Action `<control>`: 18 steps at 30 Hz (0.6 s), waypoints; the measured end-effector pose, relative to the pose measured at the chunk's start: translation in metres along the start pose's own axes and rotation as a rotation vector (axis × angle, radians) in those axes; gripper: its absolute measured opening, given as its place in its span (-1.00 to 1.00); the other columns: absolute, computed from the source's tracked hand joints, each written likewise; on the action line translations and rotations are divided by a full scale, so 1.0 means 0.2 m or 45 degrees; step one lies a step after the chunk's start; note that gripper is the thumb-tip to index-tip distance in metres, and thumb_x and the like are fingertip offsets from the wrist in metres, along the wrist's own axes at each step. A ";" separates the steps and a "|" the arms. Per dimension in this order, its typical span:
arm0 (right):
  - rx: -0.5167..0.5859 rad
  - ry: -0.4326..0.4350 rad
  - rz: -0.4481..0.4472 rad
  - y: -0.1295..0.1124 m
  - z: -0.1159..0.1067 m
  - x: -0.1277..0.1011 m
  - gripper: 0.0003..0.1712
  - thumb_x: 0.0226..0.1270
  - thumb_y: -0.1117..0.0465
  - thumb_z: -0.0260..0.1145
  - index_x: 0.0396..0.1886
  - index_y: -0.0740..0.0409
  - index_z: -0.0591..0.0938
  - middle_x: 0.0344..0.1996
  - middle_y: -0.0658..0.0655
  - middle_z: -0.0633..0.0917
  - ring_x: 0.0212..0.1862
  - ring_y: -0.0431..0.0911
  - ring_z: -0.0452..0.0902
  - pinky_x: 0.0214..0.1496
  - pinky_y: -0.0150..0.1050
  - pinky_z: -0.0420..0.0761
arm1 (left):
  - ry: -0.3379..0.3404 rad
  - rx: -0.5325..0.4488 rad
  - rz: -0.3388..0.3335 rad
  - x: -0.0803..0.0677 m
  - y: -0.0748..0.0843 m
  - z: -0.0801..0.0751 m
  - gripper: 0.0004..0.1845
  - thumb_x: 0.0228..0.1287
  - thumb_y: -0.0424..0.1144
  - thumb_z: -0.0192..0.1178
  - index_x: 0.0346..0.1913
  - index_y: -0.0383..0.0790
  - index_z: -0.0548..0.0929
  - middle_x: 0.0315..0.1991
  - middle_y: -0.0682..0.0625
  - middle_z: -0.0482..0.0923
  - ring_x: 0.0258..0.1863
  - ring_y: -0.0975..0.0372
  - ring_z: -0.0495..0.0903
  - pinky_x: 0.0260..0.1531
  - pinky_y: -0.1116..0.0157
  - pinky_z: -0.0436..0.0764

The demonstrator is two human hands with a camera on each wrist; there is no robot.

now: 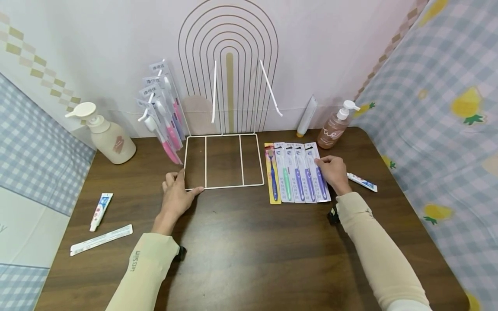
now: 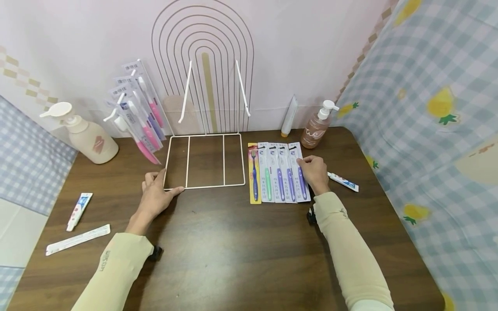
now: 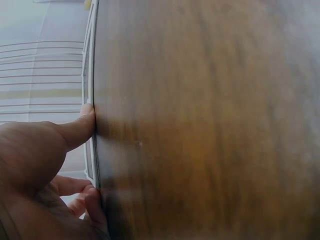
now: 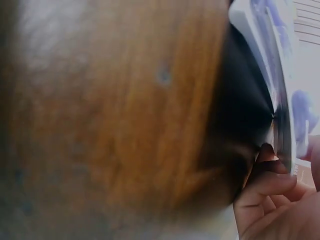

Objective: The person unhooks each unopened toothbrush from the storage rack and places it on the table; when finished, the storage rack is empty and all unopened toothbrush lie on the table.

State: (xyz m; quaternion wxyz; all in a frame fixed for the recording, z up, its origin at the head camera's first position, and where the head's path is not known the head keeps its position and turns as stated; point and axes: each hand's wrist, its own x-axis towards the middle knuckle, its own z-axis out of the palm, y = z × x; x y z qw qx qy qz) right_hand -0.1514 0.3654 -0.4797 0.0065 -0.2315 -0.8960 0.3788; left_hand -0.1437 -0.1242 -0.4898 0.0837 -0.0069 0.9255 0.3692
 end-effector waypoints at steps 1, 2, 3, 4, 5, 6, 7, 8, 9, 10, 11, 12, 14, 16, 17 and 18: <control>-0.011 0.006 -0.003 0.00 0.00 -0.01 -0.44 0.78 -0.09 0.29 0.27 0.33 0.81 0.07 0.37 0.84 -0.04 0.07 0.70 -0.02 -0.18 0.57 | 0.003 0.000 0.003 0.00 0.00 0.00 0.07 0.59 -0.07 0.49 0.84 -0.44 0.08 0.63 -0.51 0.08 0.51 -0.41 0.13 0.57 -0.37 0.36; -0.016 0.004 0.007 0.00 0.00 -0.01 -0.44 0.78 -0.10 0.29 0.28 0.32 0.81 0.07 0.36 0.84 -0.03 0.08 0.70 -0.02 -0.17 0.57 | 0.006 0.000 0.005 0.00 0.00 0.00 0.07 0.58 -0.07 0.49 0.84 -0.45 0.08 0.63 -0.51 0.08 0.51 -0.41 0.13 0.57 -0.37 0.36; -0.021 0.003 0.016 -0.01 0.00 -0.01 -0.43 0.78 -0.11 0.29 0.28 0.31 0.80 0.08 0.35 0.84 -0.03 0.08 0.71 -0.01 -0.16 0.57 | 0.001 0.006 0.000 0.00 0.01 0.00 0.07 0.58 -0.07 0.49 0.84 -0.45 0.08 0.63 -0.51 0.08 0.51 -0.41 0.13 0.57 -0.37 0.36; -0.025 0.001 0.024 -0.01 0.00 -0.01 -0.43 0.78 -0.13 0.29 0.29 0.29 0.80 0.08 0.34 0.84 -0.02 0.08 0.71 -0.01 -0.15 0.57 | -0.001 0.006 -0.008 -0.01 0.01 0.00 0.08 0.58 -0.07 0.49 0.84 -0.45 0.08 0.63 -0.51 0.08 0.52 -0.41 0.13 0.58 -0.37 0.36; -0.032 0.002 0.032 -0.01 0.00 -0.01 -0.43 0.78 -0.13 0.29 0.30 0.28 0.80 0.09 0.34 0.84 -0.01 0.09 0.71 -0.01 -0.15 0.56 | -0.007 0.016 -0.011 -0.01 0.02 -0.01 0.08 0.59 -0.07 0.48 0.84 -0.45 0.07 0.63 -0.50 0.07 0.52 -0.40 0.12 0.58 -0.36 0.36; -0.034 0.001 0.042 -0.01 0.00 -0.02 -0.43 0.78 -0.14 0.29 0.30 0.28 0.79 0.09 0.33 0.84 -0.01 0.09 0.71 -0.02 -0.15 0.56 | -0.003 0.008 -0.014 -0.02 0.02 -0.01 0.08 0.58 -0.07 0.49 0.84 -0.45 0.08 0.63 -0.51 0.07 0.52 -0.41 0.13 0.58 -0.37 0.36; -0.036 0.002 0.048 -0.01 0.00 -0.02 -0.43 0.78 -0.14 0.29 0.30 0.27 0.79 0.09 0.32 0.84 0.00 0.09 0.71 -0.02 -0.15 0.56 | -0.011 0.017 -0.020 -0.02 0.03 -0.01 0.07 0.60 -0.07 0.47 0.84 -0.45 0.06 0.64 -0.49 0.06 0.52 -0.39 0.12 0.58 -0.36 0.36; -0.037 0.007 0.053 -0.01 0.01 -0.02 -0.43 0.77 -0.14 0.29 0.30 0.27 0.79 0.09 0.32 0.84 0.00 0.10 0.71 -0.02 -0.15 0.55 | -0.013 0.016 -0.024 -0.02 0.03 -0.01 0.07 0.60 -0.07 0.47 0.84 -0.45 0.05 0.64 -0.49 0.06 0.53 -0.39 0.13 0.58 -0.36 0.36; -0.037 0.012 0.054 -0.01 0.01 -0.01 -0.43 0.77 -0.15 0.30 0.29 0.26 0.79 0.09 0.31 0.84 0.00 0.09 0.71 -0.02 -0.15 0.55 | -0.013 0.018 -0.024 -0.02 0.03 -0.01 0.07 0.61 -0.07 0.47 0.84 -0.45 0.05 0.64 -0.49 0.06 0.52 -0.38 0.13 0.57 -0.36 0.36; -0.039 0.017 0.053 -0.01 0.01 -0.01 -0.43 0.77 -0.15 0.30 0.28 0.26 0.80 0.09 0.31 0.84 0.00 0.09 0.72 -0.02 -0.16 0.56 | -0.013 0.016 -0.026 -0.02 0.03 -0.01 0.07 0.61 -0.08 0.47 0.84 -0.45 0.05 0.64 -0.49 0.06 0.52 -0.38 0.13 0.57 -0.36 0.37; -0.041 0.026 0.052 -0.01 0.01 -0.01 -0.44 0.76 -0.14 0.30 0.27 0.26 0.80 0.08 0.31 0.85 0.00 0.10 0.71 -0.02 -0.16 0.55 | -0.014 0.016 -0.024 -0.02 0.03 -0.01 0.07 0.61 -0.08 0.47 0.84 -0.45 0.05 0.65 -0.49 0.06 0.52 -0.38 0.13 0.57 -0.36 0.37; -0.042 0.035 0.052 -0.01 0.01 -0.01 -0.44 0.75 -0.14 0.31 0.26 0.26 0.81 0.08 0.31 0.85 0.00 0.10 0.72 -0.02 -0.16 0.56 | -0.014 0.017 -0.023 -0.01 0.03 -0.01 0.07 0.61 -0.07 0.47 0.84 -0.45 0.05 0.64 -0.49 0.06 0.52 -0.38 0.13 0.56 -0.36 0.37; -0.046 0.047 0.048 0.00 0.02 -0.01 -0.46 0.74 -0.13 0.32 0.24 0.25 0.82 0.07 0.31 0.86 -0.01 0.10 0.73 -0.01 -0.15 0.56 | -0.018 0.008 -0.023 -0.01 0.02 -0.01 0.07 0.61 -0.07 0.46 0.85 -0.44 0.05 0.65 -0.49 0.06 0.53 -0.38 0.12 0.57 -0.36 0.37; -0.054 0.052 0.050 0.00 0.02 -0.01 -0.48 0.74 -0.12 0.32 0.22 0.24 0.82 0.06 0.30 0.86 -0.01 0.10 0.73 -0.01 -0.14 0.57 | -0.018 -0.001 -0.017 -0.01 0.02 -0.01 0.06 0.61 -0.07 0.46 0.84 -0.44 0.06 0.65 -0.50 0.06 0.54 -0.39 0.12 0.58 -0.37 0.37; -0.059 0.055 0.050 0.00 0.02 -0.01 -0.49 0.74 -0.12 0.32 0.21 0.23 0.82 0.06 0.30 0.86 0.00 0.10 0.73 -0.02 -0.13 0.57 | -0.018 -0.007 -0.016 -0.01 0.02 -0.01 0.06 0.61 -0.07 0.46 0.85 -0.43 0.06 0.66 -0.50 0.06 0.55 -0.40 0.11 0.58 -0.37 0.37; -0.064 0.053 0.050 0.00 0.02 -0.01 -0.50 0.74 -0.11 0.32 0.21 0.23 0.82 0.06 0.29 0.86 -0.01 0.10 0.74 -0.02 -0.13 0.58 | -0.023 -0.008 -0.019 0.00 0.01 -0.01 0.06 0.62 -0.06 0.45 0.85 -0.43 0.05 0.66 -0.49 0.05 0.55 -0.40 0.10 0.59 -0.36 0.36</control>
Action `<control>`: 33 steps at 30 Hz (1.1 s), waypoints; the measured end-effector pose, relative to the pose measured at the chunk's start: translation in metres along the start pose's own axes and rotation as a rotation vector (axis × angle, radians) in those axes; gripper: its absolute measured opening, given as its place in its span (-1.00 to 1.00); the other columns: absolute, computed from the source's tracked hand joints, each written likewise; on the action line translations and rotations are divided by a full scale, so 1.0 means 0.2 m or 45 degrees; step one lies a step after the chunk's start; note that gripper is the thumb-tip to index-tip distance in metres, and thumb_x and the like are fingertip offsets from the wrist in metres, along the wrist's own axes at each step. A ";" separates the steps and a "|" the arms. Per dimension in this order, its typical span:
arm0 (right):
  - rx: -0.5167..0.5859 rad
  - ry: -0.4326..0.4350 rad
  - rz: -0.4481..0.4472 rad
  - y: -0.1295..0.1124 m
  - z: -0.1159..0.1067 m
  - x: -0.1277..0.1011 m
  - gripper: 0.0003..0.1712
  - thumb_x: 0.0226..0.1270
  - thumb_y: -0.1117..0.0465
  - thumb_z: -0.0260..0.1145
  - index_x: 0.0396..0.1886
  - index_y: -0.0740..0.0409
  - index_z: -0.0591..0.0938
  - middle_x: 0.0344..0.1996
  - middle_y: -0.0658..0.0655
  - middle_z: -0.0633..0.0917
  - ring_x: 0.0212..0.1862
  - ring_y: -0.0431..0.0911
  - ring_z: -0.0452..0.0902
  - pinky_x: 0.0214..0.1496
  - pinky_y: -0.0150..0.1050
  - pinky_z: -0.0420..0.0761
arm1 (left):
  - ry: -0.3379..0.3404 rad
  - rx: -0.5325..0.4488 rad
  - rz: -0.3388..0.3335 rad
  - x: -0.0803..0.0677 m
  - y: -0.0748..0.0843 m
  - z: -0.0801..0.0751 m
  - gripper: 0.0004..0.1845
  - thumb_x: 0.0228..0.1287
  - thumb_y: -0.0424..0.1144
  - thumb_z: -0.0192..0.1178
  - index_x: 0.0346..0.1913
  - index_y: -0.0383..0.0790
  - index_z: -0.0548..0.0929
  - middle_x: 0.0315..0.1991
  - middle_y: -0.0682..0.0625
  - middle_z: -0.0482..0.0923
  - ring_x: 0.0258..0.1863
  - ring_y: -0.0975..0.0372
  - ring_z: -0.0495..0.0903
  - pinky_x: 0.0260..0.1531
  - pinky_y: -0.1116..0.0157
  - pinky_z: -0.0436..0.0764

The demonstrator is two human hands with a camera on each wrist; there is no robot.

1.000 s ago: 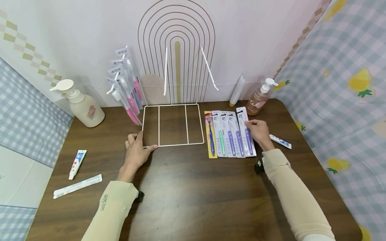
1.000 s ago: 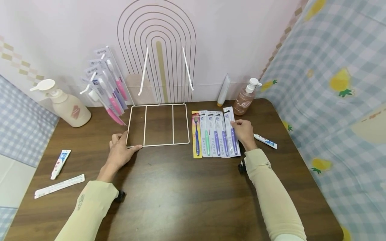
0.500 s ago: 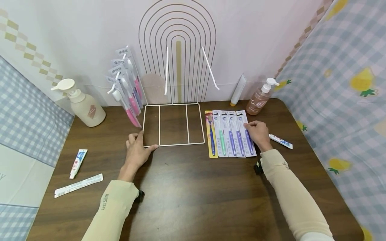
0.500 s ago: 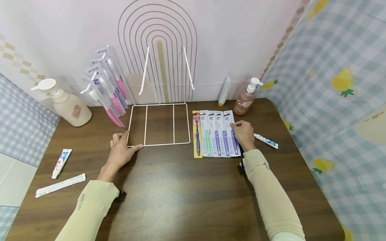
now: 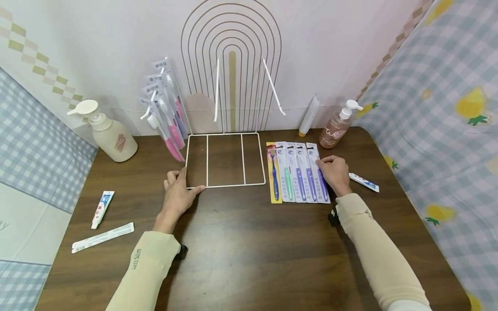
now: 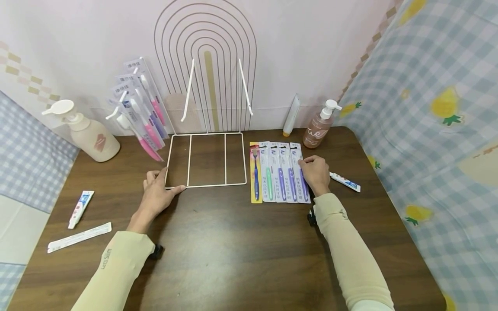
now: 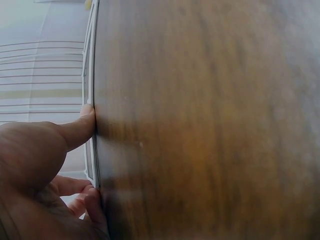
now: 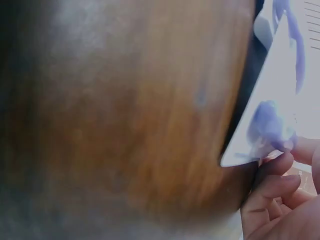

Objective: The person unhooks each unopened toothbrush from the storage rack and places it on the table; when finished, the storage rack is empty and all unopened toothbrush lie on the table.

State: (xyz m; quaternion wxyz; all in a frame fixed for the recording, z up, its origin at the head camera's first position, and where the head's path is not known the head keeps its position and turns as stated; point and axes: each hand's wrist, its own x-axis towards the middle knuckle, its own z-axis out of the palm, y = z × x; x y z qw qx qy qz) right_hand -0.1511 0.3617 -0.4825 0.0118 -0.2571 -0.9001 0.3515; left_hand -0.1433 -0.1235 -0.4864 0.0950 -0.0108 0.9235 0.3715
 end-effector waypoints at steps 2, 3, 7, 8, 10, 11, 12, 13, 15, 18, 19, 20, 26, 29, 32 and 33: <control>-0.006 0.001 -0.003 0.00 0.00 0.00 -0.50 0.74 -0.11 0.31 0.20 0.22 0.82 0.06 0.29 0.86 -0.02 0.09 0.74 -0.03 -0.13 0.58 | -0.002 -0.007 -0.002 0.00 0.01 0.00 0.07 0.62 -0.06 0.45 0.85 -0.42 0.04 0.66 -0.49 0.05 0.56 -0.39 0.10 0.60 -0.36 0.35; -0.011 -0.001 -0.001 0.00 0.00 0.00 -0.51 0.74 -0.11 0.31 0.20 0.22 0.82 0.05 0.28 0.85 -0.03 0.08 0.74 -0.04 -0.13 0.58 | -0.003 -0.003 -0.004 0.00 0.01 0.00 0.07 0.62 -0.06 0.45 0.85 -0.43 0.04 0.66 -0.48 0.04 0.56 -0.38 0.10 0.60 -0.36 0.35; -0.015 -0.012 0.001 -0.01 0.01 0.00 -0.48 0.75 -0.13 0.30 0.21 0.22 0.82 0.05 0.27 0.85 -0.04 0.07 0.73 -0.06 -0.13 0.57 | 0.001 0.004 -0.019 -0.01 0.00 -0.01 0.08 0.61 -0.06 0.47 0.85 -0.42 0.04 0.66 -0.47 0.05 0.56 -0.37 0.09 0.61 -0.35 0.34; -0.018 -0.014 0.005 -0.01 0.01 0.00 -0.48 0.76 -0.13 0.29 0.22 0.22 0.82 0.05 0.28 0.84 -0.03 0.08 0.72 -0.05 -0.12 0.58 | 0.004 0.003 -0.022 -0.01 0.00 -0.01 0.08 0.60 -0.06 0.48 0.85 -0.42 0.05 0.65 -0.47 0.05 0.56 -0.37 0.09 0.61 -0.35 0.35; -0.011 0.010 -0.001 -0.02 0.02 -0.01 -0.47 0.77 -0.13 0.27 0.22 0.23 0.81 0.06 0.30 0.83 0.00 0.13 0.72 0.00 -0.05 0.61 | 0.010 0.001 -0.020 -0.01 0.00 -0.01 0.09 0.58 -0.04 0.49 0.85 -0.41 0.07 0.64 -0.47 0.07 0.55 -0.38 0.11 0.60 -0.35 0.36; -0.008 0.031 -0.011 -0.02 0.02 -0.02 -0.47 0.77 -0.12 0.26 0.22 0.24 0.80 0.06 0.31 0.82 0.03 0.16 0.72 0.05 0.01 0.63 | 0.015 -0.003 -0.016 -0.01 0.00 -0.01 0.09 0.57 -0.03 0.50 0.85 -0.41 0.08 0.64 -0.47 0.08 0.54 -0.38 0.12 0.58 -0.35 0.38; -0.002 0.059 -0.028 -0.03 0.02 -0.03 -0.48 0.78 -0.10 0.26 0.22 0.25 0.80 0.06 0.33 0.81 0.06 0.20 0.72 0.10 0.07 0.64 | 0.021 -0.011 -0.013 -0.01 -0.01 0.00 0.09 0.56 -0.03 0.51 0.85 -0.41 0.10 0.63 -0.47 0.09 0.53 -0.38 0.13 0.57 -0.35 0.39; -0.001 0.092 -0.054 -0.04 0.02 -0.04 -0.48 0.78 -0.09 0.24 0.22 0.27 0.79 0.07 0.35 0.81 0.10 0.24 0.72 0.15 0.14 0.66 | 0.016 0.000 -0.010 0.00 -0.01 0.00 0.10 0.57 -0.02 0.51 0.85 -0.41 0.09 0.63 -0.47 0.09 0.52 -0.37 0.14 0.55 -0.34 0.41; 0.005 0.161 -0.103 -0.07 0.03 -0.06 -0.50 0.78 -0.05 0.23 0.26 0.27 0.79 0.10 0.37 0.80 0.17 0.30 0.71 0.27 0.26 0.64 | 0.021 -0.007 0.001 0.00 -0.01 0.00 0.10 0.56 -0.01 0.51 0.84 -0.41 0.10 0.63 -0.47 0.10 0.49 -0.37 0.16 0.52 -0.34 0.42; -0.008 0.201 -0.194 -0.16 0.07 -0.11 -0.51 0.78 0.02 0.24 0.39 0.26 0.76 0.14 0.37 0.78 0.21 0.34 0.70 0.31 0.35 0.62 | 0.028 -0.016 0.008 0.01 -0.02 0.01 0.08 0.57 -0.04 0.50 0.84 -0.43 0.10 0.62 -0.47 0.11 0.47 -0.37 0.18 0.51 -0.35 0.42; -0.014 0.193 -0.236 -0.19 0.09 -0.13 -0.50 0.78 0.04 0.25 0.43 0.26 0.74 0.15 0.37 0.78 0.20 0.33 0.71 0.28 0.34 0.64 | 0.027 -0.010 0.013 0.01 -0.02 0.01 0.08 0.57 -0.04 0.49 0.83 -0.44 0.10 0.62 -0.47 0.11 0.47 -0.37 0.18 0.51 -0.35 0.42; -0.010 0.166 -0.282 -0.23 0.11 -0.15 -0.50 0.77 0.08 0.28 0.46 0.27 0.73 0.14 0.37 0.78 0.18 0.32 0.71 0.27 0.31 0.65 | 0.029 -0.019 0.013 0.01 -0.02 0.01 0.07 0.57 -0.06 0.49 0.83 -0.45 0.10 0.62 -0.47 0.11 0.47 -0.37 0.18 0.52 -0.35 0.41; -0.079 -0.191 -0.602 -0.40 0.28 -0.25 -0.31 0.69 0.10 0.45 0.62 0.35 0.57 0.24 0.46 0.74 -0.02 0.22 0.70 0.04 0.13 0.75 | 0.025 -0.004 0.001 0.02 -0.03 0.01 0.06 0.59 -0.06 0.47 0.84 -0.44 0.08 0.63 -0.48 0.09 0.49 -0.37 0.16 0.53 -0.35 0.41; -0.272 -0.286 -0.678 -0.39 0.42 -0.21 -0.08 0.64 -0.22 0.48 0.70 0.28 0.52 0.37 0.45 0.67 -0.09 0.14 0.67 -0.12 0.05 0.75 | 0.023 0.004 0.003 0.02 -0.03 0.01 0.06 0.60 -0.06 0.46 0.84 -0.43 0.08 0.64 -0.48 0.09 0.50 -0.38 0.16 0.53 -0.35 0.41; -0.453 -0.353 -0.675 -0.43 0.49 -0.22 0.11 0.52 -0.47 0.47 0.74 0.20 0.49 0.59 0.44 0.56 -0.03 0.14 0.74 -0.22 0.04 0.74 | 0.024 0.002 0.007 0.02 -0.03 0.01 0.06 0.59 -0.06 0.47 0.84 -0.45 0.08 0.63 -0.49 0.09 0.49 -0.38 0.17 0.53 -0.35 0.41; -0.489 -0.368 -0.675 -0.44 0.50 -0.22 0.15 0.49 -0.50 0.47 0.73 0.21 0.50 0.61 0.44 0.54 -0.02 0.15 0.76 -0.22 0.06 0.75 | 0.024 0.003 0.007 0.02 -0.03 0.01 0.06 0.60 -0.07 0.47 0.84 -0.45 0.08 0.63 -0.49 0.09 0.49 -0.38 0.17 0.53 -0.35 0.42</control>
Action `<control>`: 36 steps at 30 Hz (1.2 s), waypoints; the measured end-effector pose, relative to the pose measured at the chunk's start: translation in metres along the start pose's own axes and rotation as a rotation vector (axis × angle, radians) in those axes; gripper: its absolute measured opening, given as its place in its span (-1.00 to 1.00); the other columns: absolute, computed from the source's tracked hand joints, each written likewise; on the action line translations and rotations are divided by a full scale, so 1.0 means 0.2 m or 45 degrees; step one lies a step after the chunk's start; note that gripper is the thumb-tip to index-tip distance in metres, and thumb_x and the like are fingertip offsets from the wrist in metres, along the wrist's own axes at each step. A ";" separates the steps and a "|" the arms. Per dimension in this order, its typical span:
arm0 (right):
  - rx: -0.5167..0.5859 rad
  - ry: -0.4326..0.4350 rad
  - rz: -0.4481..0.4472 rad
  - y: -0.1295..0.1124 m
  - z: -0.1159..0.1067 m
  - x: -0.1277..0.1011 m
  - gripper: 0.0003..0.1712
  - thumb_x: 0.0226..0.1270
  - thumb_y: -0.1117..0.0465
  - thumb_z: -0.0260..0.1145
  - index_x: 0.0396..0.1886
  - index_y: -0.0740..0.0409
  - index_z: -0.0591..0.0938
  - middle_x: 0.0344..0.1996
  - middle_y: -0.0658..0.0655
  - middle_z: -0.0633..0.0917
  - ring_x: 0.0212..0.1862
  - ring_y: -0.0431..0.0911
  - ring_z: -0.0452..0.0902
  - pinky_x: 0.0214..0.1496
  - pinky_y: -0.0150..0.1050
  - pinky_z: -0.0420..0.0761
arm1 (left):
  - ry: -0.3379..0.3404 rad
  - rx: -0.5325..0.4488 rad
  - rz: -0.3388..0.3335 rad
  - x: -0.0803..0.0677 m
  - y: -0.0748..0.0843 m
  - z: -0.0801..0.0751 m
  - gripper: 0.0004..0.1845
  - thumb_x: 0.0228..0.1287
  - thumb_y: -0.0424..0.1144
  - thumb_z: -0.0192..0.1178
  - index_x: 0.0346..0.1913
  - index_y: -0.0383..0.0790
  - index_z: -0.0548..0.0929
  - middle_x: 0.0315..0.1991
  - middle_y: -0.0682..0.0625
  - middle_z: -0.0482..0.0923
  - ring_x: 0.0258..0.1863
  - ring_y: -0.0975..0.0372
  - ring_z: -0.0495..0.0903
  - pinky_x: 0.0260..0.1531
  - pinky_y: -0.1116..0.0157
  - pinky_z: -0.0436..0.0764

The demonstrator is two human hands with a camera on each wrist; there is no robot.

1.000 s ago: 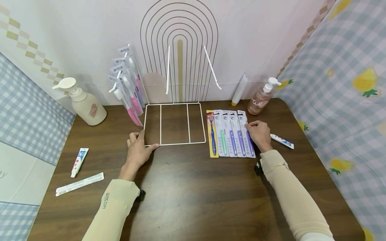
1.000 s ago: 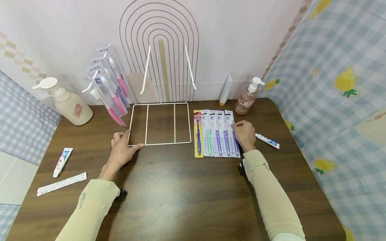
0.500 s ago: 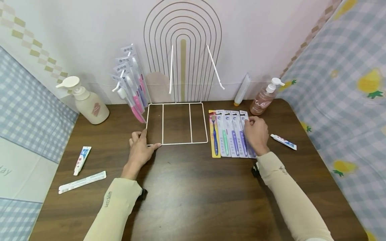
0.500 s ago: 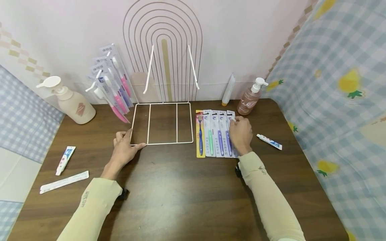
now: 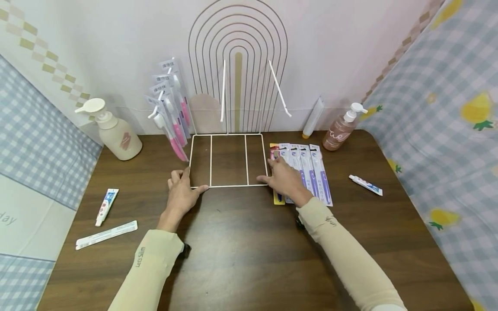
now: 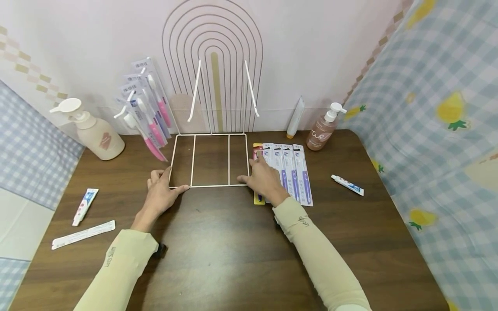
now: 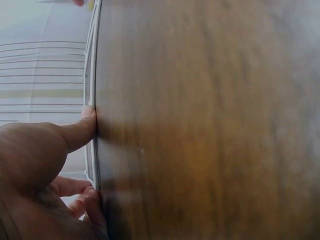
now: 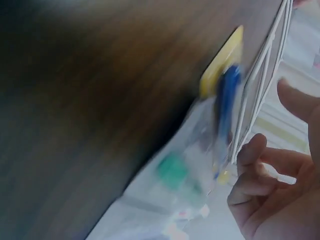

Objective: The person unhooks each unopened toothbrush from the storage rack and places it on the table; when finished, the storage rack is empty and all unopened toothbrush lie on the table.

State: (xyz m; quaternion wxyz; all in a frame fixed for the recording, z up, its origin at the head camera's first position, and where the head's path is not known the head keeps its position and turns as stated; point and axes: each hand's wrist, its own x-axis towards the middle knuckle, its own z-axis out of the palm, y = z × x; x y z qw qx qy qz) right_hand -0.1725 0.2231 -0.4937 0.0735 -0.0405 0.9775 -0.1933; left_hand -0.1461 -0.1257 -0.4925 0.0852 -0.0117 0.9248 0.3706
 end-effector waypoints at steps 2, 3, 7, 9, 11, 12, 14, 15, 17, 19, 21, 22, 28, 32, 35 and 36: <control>-0.018 -0.061 0.007 -0.09 -0.03 -0.03 0.17 0.46 -0.47 0.52 0.73 0.25 0.48 0.67 0.46 0.48 0.00 0.18 0.80 -0.19 0.13 0.77 | 0.003 -0.005 -0.007 -0.01 -0.01 0.00 0.07 0.59 -0.07 0.47 0.84 -0.45 0.08 0.63 -0.49 0.09 0.49 -0.39 0.17 0.53 -0.35 0.42; -0.031 -0.084 0.011 -0.14 -0.05 -0.05 0.17 0.46 -0.43 0.55 0.73 0.27 0.47 0.67 0.46 0.48 -0.01 0.18 0.80 -0.17 0.14 0.78 | 0.005 -0.006 -0.010 -0.01 -0.01 -0.01 0.07 0.59 -0.06 0.48 0.84 -0.45 0.08 0.63 -0.49 0.09 0.49 -0.38 0.17 0.53 -0.35 0.42; -0.055 -0.111 0.029 -0.19 -0.04 -0.07 0.19 0.47 -0.37 0.58 0.75 0.34 0.41 0.67 0.47 0.46 -0.30 0.08 0.69 -0.26 0.07 0.73 | -0.008 0.008 -0.026 -0.02 0.01 -0.02 0.07 0.61 -0.04 0.46 0.85 -0.42 0.05 0.64 -0.45 0.09 0.50 -0.35 0.17 0.54 -0.31 0.42; -0.058 -0.119 0.050 -0.17 -0.02 -0.06 0.21 0.47 -0.37 0.58 0.76 0.34 0.39 0.69 0.47 0.42 -0.23 0.10 0.72 -0.15 0.09 0.77 | -0.009 0.007 -0.022 -0.02 0.01 -0.02 0.08 0.61 -0.03 0.46 0.86 -0.40 0.05 0.63 -0.44 0.09 0.49 -0.34 0.17 0.54 -0.31 0.42; -0.038 -0.113 0.063 -0.11 0.03 -0.01 0.23 0.44 -0.39 0.59 0.76 0.35 0.40 0.70 0.47 0.40 -0.12 0.16 0.75 -0.07 0.15 0.80 | -0.005 0.008 -0.010 -0.01 0.02 -0.01 0.07 0.60 -0.03 0.47 0.85 -0.40 0.06 0.62 -0.44 0.11 0.48 -0.34 0.18 0.54 -0.30 0.43; -0.030 -0.118 0.066 -0.09 0.05 0.00 0.25 0.43 -0.40 0.59 0.76 0.35 0.39 0.70 0.47 0.40 -0.03 0.20 0.77 -0.01 0.20 0.81 | 0.001 0.003 -0.002 0.00 0.02 -0.01 0.08 0.59 -0.03 0.48 0.85 -0.41 0.07 0.62 -0.44 0.11 0.48 -0.34 0.18 0.53 -0.30 0.43; -0.023 -0.122 0.074 -0.07 0.06 0.02 0.27 0.41 -0.41 0.61 0.77 0.34 0.39 0.69 0.48 0.40 0.14 0.27 0.76 0.13 0.30 0.80 | 0.004 0.003 0.004 0.00 0.03 0.00 0.08 0.58 -0.04 0.49 0.84 -0.42 0.09 0.62 -0.45 0.13 0.48 -0.34 0.19 0.54 -0.30 0.44; -0.019 -0.112 0.073 -0.04 0.09 0.04 0.27 0.39 -0.42 0.62 0.76 0.32 0.41 0.67 0.48 0.42 0.12 0.25 0.76 0.11 0.30 0.80 | 0.005 0.000 0.007 0.00 0.03 0.00 0.07 0.58 -0.05 0.49 0.84 -0.42 0.10 0.61 -0.45 0.13 0.48 -0.34 0.20 0.54 -0.29 0.44; -0.019 -0.119 0.076 -0.06 0.08 0.04 0.28 0.38 -0.42 0.62 0.76 0.33 0.40 0.66 0.49 0.42 0.06 0.24 0.77 0.05 0.29 0.81 | -0.002 -0.015 0.014 0.00 0.03 -0.01 0.07 0.57 -0.04 0.51 0.84 -0.40 0.11 0.62 -0.46 0.14 0.49 -0.34 0.20 0.55 -0.28 0.44; -0.019 -0.119 0.073 -0.07 0.06 0.03 0.27 0.40 -0.41 0.61 0.76 0.34 0.40 0.64 0.50 0.43 0.01 0.21 0.76 0.02 0.28 0.81 | -0.010 -0.052 0.022 0.00 0.02 -0.02 0.07 0.57 -0.04 0.51 0.83 -0.43 0.13 0.62 -0.48 0.14 0.51 -0.35 0.21 0.58 -0.28 0.42; -0.016 -0.129 0.078 -0.11 0.03 0.00 0.24 0.44 -0.37 0.60 0.76 0.37 0.39 0.63 0.52 0.43 -0.04 0.19 0.73 0.02 0.27 0.81 | -0.027 -0.091 0.023 0.01 0.02 -0.06 0.05 0.57 -0.03 0.50 0.81 -0.48 0.16 0.60 -0.51 0.16 0.54 -0.38 0.24 0.64 -0.29 0.39; -0.010 -0.140 0.079 -0.13 0.00 -0.02 0.22 0.47 -0.35 0.59 0.76 0.39 0.38 0.62 0.52 0.43 -0.05 0.19 0.72 0.04 0.27 0.81 | -0.016 -0.097 0.031 0.03 -0.01 -0.07 0.04 0.58 0.03 0.49 0.78 -0.51 0.20 0.57 -0.52 0.21 0.52 -0.38 0.29 0.62 -0.29 0.42; -0.001 -0.164 0.069 -0.20 -0.04 -0.06 0.18 0.49 -0.32 0.58 0.74 0.41 0.40 0.64 0.55 0.42 0.06 0.25 0.74 0.13 0.32 0.80 | 0.170 -0.265 -0.015 0.02 -0.03 -0.25 -0.13 0.65 0.05 0.40 0.68 -0.51 0.38 0.44 -0.49 0.54 0.34 -0.31 0.63 0.43 -0.23 0.64; -0.019 -0.168 0.072 -0.22 -0.05 -0.06 0.18 0.50 -0.31 0.57 0.73 0.44 0.39 0.67 0.56 0.38 0.16 0.30 0.75 0.17 0.33 0.79 | 0.340 -0.466 0.056 -0.01 0.06 -0.40 -0.30 0.70 -0.11 0.37 0.67 -0.40 0.46 0.46 -0.42 0.64 0.23 -0.18 0.73 0.27 0.07 0.72; -0.030 -0.166 0.074 -0.22 -0.05 -0.07 0.16 0.53 -0.29 0.56 0.74 0.44 0.37 0.69 0.56 0.36 0.19 0.31 0.74 0.16 0.30 0.79 | 0.436 -0.576 0.166 0.00 0.12 -0.47 -0.42 0.70 -0.19 0.36 0.61 -0.34 0.57 0.42 -0.35 0.70 0.12 0.05 0.70 0.15 0.34 0.62; -0.036 -0.171 0.079 -0.23 -0.05 -0.07 0.14 0.55 -0.26 0.55 0.75 0.43 0.37 0.69 0.56 0.36 0.22 0.30 0.74 0.19 0.30 0.78 | 0.453 -0.611 0.199 0.01 0.14 -0.49 -0.45 0.69 -0.21 0.36 0.59 -0.33 0.60 0.41 -0.34 0.70 0.09 0.12 0.67 0.13 0.38 0.59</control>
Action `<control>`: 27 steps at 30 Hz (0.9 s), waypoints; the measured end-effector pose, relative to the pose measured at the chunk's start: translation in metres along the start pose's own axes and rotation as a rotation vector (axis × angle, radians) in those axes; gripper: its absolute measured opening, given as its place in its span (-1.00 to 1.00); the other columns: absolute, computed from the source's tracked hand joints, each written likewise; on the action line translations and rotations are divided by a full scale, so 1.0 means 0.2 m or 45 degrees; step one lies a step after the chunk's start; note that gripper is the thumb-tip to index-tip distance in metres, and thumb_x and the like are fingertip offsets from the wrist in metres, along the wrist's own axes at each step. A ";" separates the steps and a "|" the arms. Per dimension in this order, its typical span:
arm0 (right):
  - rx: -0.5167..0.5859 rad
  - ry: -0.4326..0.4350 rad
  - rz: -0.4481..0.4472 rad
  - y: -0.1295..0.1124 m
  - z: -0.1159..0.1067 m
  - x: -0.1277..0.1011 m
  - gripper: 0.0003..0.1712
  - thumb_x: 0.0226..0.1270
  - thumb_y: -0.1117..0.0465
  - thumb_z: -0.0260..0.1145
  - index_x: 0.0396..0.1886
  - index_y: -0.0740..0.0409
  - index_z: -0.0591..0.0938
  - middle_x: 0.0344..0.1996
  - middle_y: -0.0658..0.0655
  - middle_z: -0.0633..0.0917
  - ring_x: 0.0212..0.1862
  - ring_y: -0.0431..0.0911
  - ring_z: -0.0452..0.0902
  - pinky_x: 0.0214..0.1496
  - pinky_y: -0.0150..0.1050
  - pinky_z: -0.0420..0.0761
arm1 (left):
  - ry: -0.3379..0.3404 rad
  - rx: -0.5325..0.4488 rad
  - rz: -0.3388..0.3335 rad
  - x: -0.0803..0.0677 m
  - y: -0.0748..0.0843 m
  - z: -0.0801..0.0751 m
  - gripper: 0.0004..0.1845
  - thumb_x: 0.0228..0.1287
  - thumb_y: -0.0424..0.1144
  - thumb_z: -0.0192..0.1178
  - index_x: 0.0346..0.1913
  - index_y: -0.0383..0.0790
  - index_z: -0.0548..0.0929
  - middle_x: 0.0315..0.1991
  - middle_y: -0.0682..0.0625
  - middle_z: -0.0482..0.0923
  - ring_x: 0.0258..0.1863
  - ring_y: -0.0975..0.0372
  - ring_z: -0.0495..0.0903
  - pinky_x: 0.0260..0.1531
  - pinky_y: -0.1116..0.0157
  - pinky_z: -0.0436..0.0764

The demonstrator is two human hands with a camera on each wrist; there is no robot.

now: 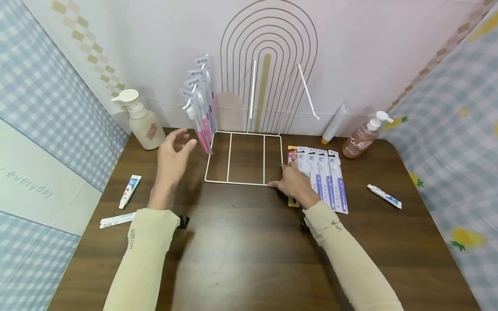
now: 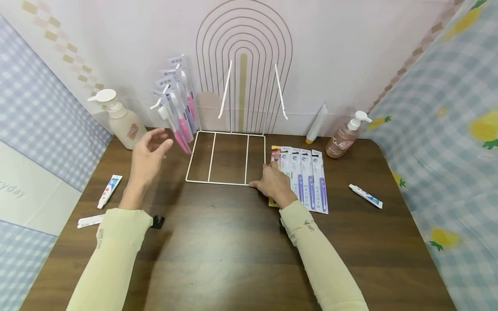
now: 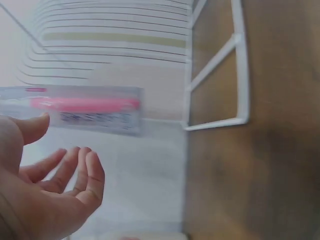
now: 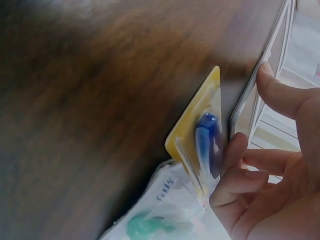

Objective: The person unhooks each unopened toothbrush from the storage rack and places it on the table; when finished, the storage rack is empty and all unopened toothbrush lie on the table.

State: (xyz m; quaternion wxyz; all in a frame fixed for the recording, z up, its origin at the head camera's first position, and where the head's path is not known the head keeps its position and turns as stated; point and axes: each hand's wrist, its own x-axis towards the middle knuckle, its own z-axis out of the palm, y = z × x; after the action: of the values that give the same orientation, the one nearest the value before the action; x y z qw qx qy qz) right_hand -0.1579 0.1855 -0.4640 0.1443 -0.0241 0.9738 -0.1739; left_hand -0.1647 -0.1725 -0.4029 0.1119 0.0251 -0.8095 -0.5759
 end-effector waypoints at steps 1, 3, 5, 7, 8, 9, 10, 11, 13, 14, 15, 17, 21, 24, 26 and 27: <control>-0.001 0.002 0.000 0.00 0.00 0.00 0.14 0.56 -0.25 0.54 0.75 0.43 0.36 0.68 0.56 0.38 0.20 0.29 0.73 0.18 0.29 0.79 | 0.009 -0.038 0.032 0.01 0.03 0.00 -0.47 0.68 -0.25 0.36 0.56 -0.34 0.62 0.40 -0.33 0.70 0.06 0.19 0.64 0.13 0.40 0.57; -0.002 0.007 -0.002 0.01 0.01 0.00 0.13 0.56 -0.25 0.54 0.75 0.43 0.36 0.65 0.56 0.40 0.16 0.28 0.73 0.16 0.28 0.79 | 0.013 -0.090 0.075 0.03 0.07 0.00 -0.50 0.67 -0.28 0.35 0.54 -0.35 0.65 0.40 -0.32 0.70 0.02 0.31 0.61 0.13 0.42 0.56; 0.006 0.009 -0.001 0.01 0.01 0.00 0.14 0.56 -0.25 0.55 0.76 0.42 0.35 0.63 0.55 0.42 0.15 0.27 0.72 0.17 0.29 0.78 | 0.010 -0.125 0.097 0.05 0.11 0.01 -0.51 0.65 -0.31 0.34 0.52 -0.38 0.66 0.41 -0.32 0.69 -0.02 0.38 0.61 0.12 0.44 0.57; 0.022 0.002 -0.002 0.02 0.01 0.00 0.16 0.55 -0.25 0.55 0.77 0.42 0.33 0.64 0.55 0.41 0.16 0.30 0.72 0.19 0.30 0.78 | 0.006 -0.143 0.108 0.06 0.13 0.00 -0.52 0.64 -0.33 0.34 0.49 -0.41 0.67 0.41 -0.31 0.69 -0.05 0.43 0.62 0.07 0.46 0.59; 0.024 0.002 -0.003 0.02 0.02 0.01 0.17 0.54 -0.26 0.56 0.77 0.42 0.34 0.64 0.55 0.41 0.16 0.30 0.72 0.19 0.31 0.78 | 0.005 -0.150 0.105 0.07 0.13 0.00 -0.54 0.63 -0.34 0.34 0.47 -0.42 0.68 0.39 -0.30 0.70 -0.06 0.44 0.63 0.03 0.49 0.60; 0.031 0.010 -0.003 0.04 0.04 0.03 0.18 0.51 -0.29 0.58 0.76 0.41 0.36 0.63 0.54 0.42 0.13 0.29 0.73 0.16 0.31 0.78 | 0.006 -0.156 0.103 0.07 0.14 0.00 -0.55 0.62 -0.36 0.33 0.44 -0.45 0.69 0.37 -0.29 0.69 -0.08 0.44 0.63 0.00 0.50 0.61; 0.043 0.015 -0.003 0.06 0.05 0.05 0.20 0.49 -0.31 0.59 0.76 0.39 0.36 0.64 0.54 0.42 0.11 0.29 0.73 0.14 0.32 0.78 | 0.008 -0.165 0.104 0.07 0.14 0.00 -0.58 0.62 -0.38 0.33 0.41 -0.47 0.70 0.33 -0.27 0.69 -0.09 0.44 0.64 -0.05 0.52 0.62; 0.042 0.023 -0.008 0.08 0.07 0.08 0.22 0.47 -0.33 0.59 0.76 0.39 0.38 0.63 0.54 0.42 0.09 0.29 0.74 0.12 0.32 0.78 | 0.012 -0.173 0.106 0.08 0.14 0.00 -0.61 0.61 -0.39 0.33 0.37 -0.50 0.70 0.28 -0.22 0.70 -0.11 0.44 0.64 -0.09 0.53 0.62; 0.036 0.019 -0.010 0.09 0.07 0.08 0.23 0.46 -0.36 0.59 0.75 0.39 0.38 0.63 0.54 0.42 0.09 0.29 0.75 0.12 0.33 0.78 | 0.025 -0.189 0.110 0.08 0.13 0.00 -0.67 0.60 -0.41 0.34 0.28 -0.53 0.71 0.14 -0.07 0.69 -0.16 0.45 0.63 -0.17 0.54 0.62; 0.030 0.028 -0.008 0.09 0.07 0.09 0.23 0.44 -0.37 0.60 0.75 0.38 0.40 0.62 0.53 0.44 0.08 0.27 0.75 0.11 0.32 0.78 | 0.032 -0.199 0.113 0.08 0.13 0.01 -0.70 0.60 -0.42 0.34 0.23 -0.55 0.71 0.07 0.03 0.67 -0.18 0.46 0.62 -0.20 0.55 0.62; 0.033 0.027 -0.005 0.09 0.07 0.09 0.23 0.45 -0.36 0.60 0.75 0.38 0.39 0.62 0.53 0.44 0.08 0.28 0.75 0.12 0.32 0.78 | 0.038 -0.209 0.118 0.08 0.13 0.01 -0.73 0.59 -0.43 0.35 0.19 -0.56 0.71 0.00 0.11 0.65 -0.20 0.47 0.62 -0.22 0.55 0.62; 0.024 0.014 0.000 0.05 0.04 0.05 0.20 0.49 -0.32 0.58 0.76 0.41 0.37 0.63 0.55 0.42 0.09 0.28 0.74 0.15 0.32 0.78 | 0.049 -0.228 0.127 0.08 0.14 0.01 -0.76 0.57 -0.44 0.36 0.12 -0.59 0.72 -0.13 0.28 0.64 -0.25 0.49 0.61 -0.26 0.54 0.61; 0.022 0.006 0.007 0.01 0.01 0.00 0.16 0.55 -0.25 0.55 0.77 0.43 0.34 0.61 0.55 0.42 0.01 0.24 0.70 0.11 0.28 0.79 | 0.064 -0.263 0.134 0.07 0.14 0.02 -0.79 0.55 -0.46 0.38 0.05 -0.61 0.75 -0.32 0.43 0.67 -0.31 0.51 0.60 -0.30 0.53 0.61; 0.003 0.005 0.006 0.00 0.01 -0.02 0.14 0.58 -0.25 0.53 0.77 0.44 0.33 0.60 0.54 0.43 -0.02 0.19 0.67 0.09 0.25 0.79 | 0.065 -0.274 0.134 0.07 0.15 0.02 -0.80 0.56 -0.47 0.37 0.05 -0.61 0.76 -0.37 0.46 0.68 -0.35 0.51 0.59 -0.31 0.52 0.61; 0.000 0.004 0.002 0.00 0.01 -0.02 0.14 0.58 -0.25 0.52 0.77 0.44 0.33 0.61 0.55 0.42 0.01 0.20 0.66 0.12 0.25 0.79 | 0.057 -0.273 0.142 0.06 0.16 0.03 -0.79 0.56 -0.47 0.38 0.05 -0.62 0.76 -0.39 0.47 0.68 -0.37 0.51 0.59 -0.32 0.53 0.61; 0.002 0.005 0.001 0.00 0.01 -0.02 0.14 0.58 -0.25 0.53 0.77 0.44 0.34 0.62 0.55 0.42 0.03 0.20 0.66 0.13 0.26 0.79 | 0.048 -0.273 0.148 0.06 0.17 0.03 -0.79 0.56 -0.47 0.38 0.05 -0.62 0.77 -0.40 0.48 0.69 -0.38 0.51 0.59 -0.32 0.52 0.62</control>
State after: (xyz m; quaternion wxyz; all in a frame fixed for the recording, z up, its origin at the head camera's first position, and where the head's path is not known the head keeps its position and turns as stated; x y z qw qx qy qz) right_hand -0.1542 0.1846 -0.4642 0.1424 -0.0232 0.9740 -0.1748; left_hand -0.1745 -0.1577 -0.3715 0.1622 -0.0231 -0.7412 -0.6510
